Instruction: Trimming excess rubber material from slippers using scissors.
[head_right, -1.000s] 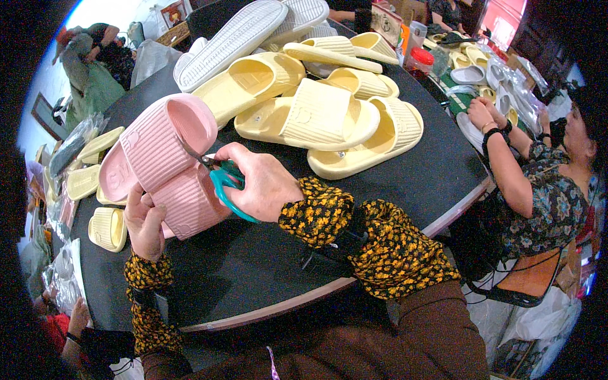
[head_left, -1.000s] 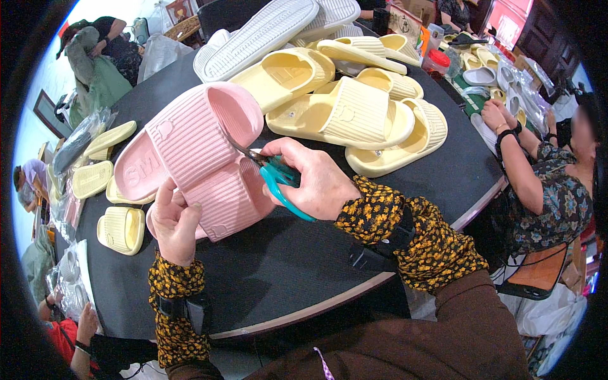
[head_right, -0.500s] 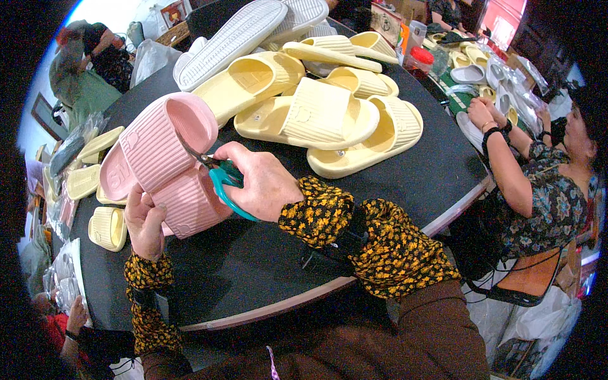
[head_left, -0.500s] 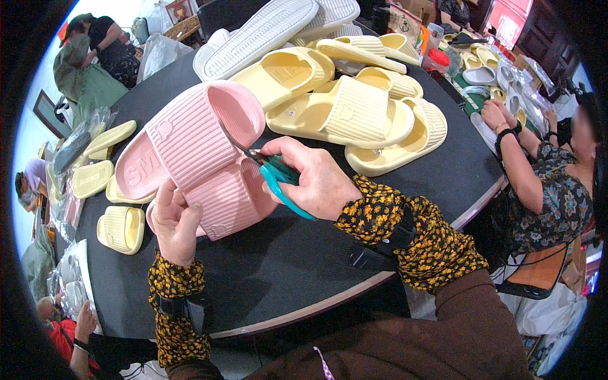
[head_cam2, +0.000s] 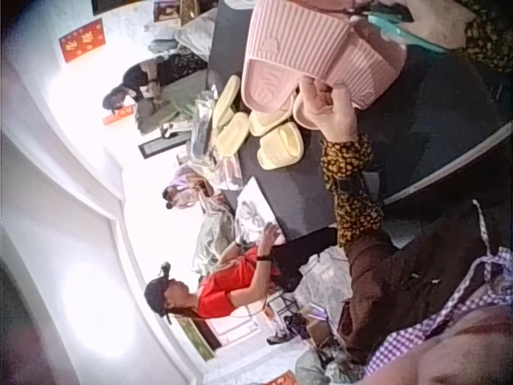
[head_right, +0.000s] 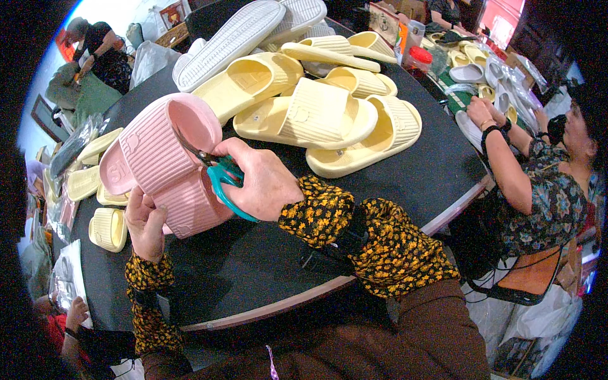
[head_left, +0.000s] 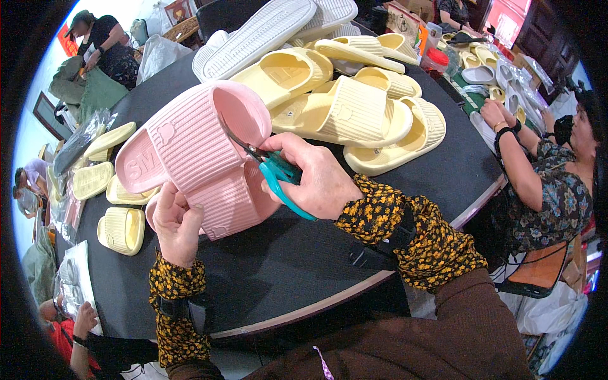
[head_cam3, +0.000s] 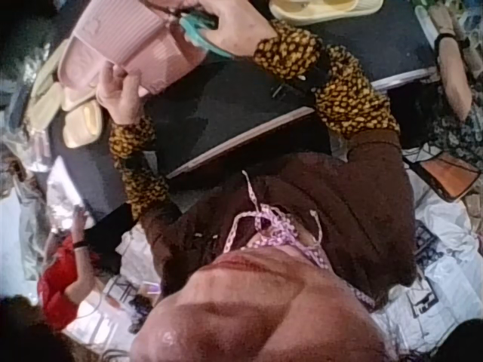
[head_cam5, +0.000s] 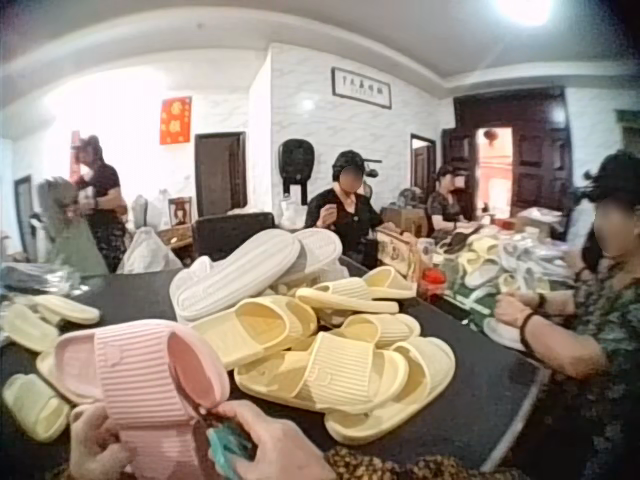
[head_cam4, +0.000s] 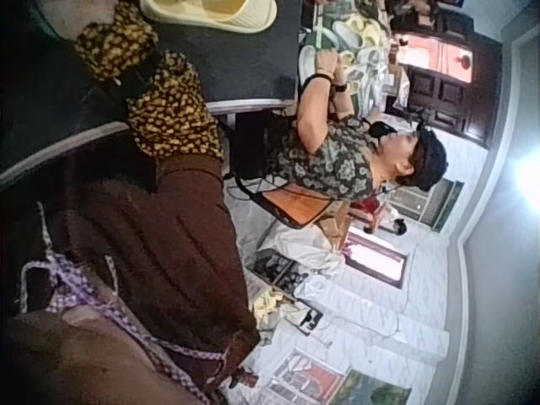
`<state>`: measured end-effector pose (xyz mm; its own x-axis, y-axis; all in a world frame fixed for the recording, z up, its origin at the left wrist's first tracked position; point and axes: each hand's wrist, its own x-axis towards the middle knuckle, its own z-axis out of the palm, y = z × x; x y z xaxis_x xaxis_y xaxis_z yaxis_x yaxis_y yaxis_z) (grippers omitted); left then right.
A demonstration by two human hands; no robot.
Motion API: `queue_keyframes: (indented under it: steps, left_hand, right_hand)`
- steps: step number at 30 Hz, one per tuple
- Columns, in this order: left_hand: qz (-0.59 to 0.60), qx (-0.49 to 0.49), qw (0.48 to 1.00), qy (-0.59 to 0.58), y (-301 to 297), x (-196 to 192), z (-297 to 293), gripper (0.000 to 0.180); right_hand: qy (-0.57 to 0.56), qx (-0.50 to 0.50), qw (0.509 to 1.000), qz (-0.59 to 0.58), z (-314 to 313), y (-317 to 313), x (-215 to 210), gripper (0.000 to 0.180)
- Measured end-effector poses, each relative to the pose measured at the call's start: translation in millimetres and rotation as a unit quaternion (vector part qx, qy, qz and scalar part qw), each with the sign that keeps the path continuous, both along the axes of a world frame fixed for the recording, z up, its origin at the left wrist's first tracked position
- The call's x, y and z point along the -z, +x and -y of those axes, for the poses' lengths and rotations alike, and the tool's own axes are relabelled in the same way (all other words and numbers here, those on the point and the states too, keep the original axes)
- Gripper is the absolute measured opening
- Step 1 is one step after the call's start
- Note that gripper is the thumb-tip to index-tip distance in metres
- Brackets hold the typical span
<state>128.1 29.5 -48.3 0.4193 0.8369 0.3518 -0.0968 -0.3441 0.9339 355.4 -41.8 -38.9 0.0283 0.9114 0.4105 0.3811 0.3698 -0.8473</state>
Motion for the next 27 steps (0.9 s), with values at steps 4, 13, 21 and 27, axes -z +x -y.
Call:
queue_keyframes:
  steps: [4, 13, 21, 27]
  left_hand:
    - [0.004, 0.001, 1.000, -0.005, 0, 0, 0, 0.045]
    - [0.010, -0.001, 1.000, 0.012, -1, 0, 1, 0.045]
    - [-0.111, 0.016, 0.990, 0.083, -6, -3, 2, 0.043]
    - [-0.109, 0.012, 0.983, 0.145, 2, -6, 9, 0.041]
  right_hand:
    - [-0.045, -0.015, 0.999, -0.021, 1, -1, -4, 0.040]
    - [0.008, -0.007, 0.999, -0.045, -2, -2, 0, 0.044]
    - [0.028, 0.029, 0.999, 0.005, 1, 1, -4, 0.047]
    - [0.000, 0.039, 0.999, 0.010, 3, 4, -6, 0.047]
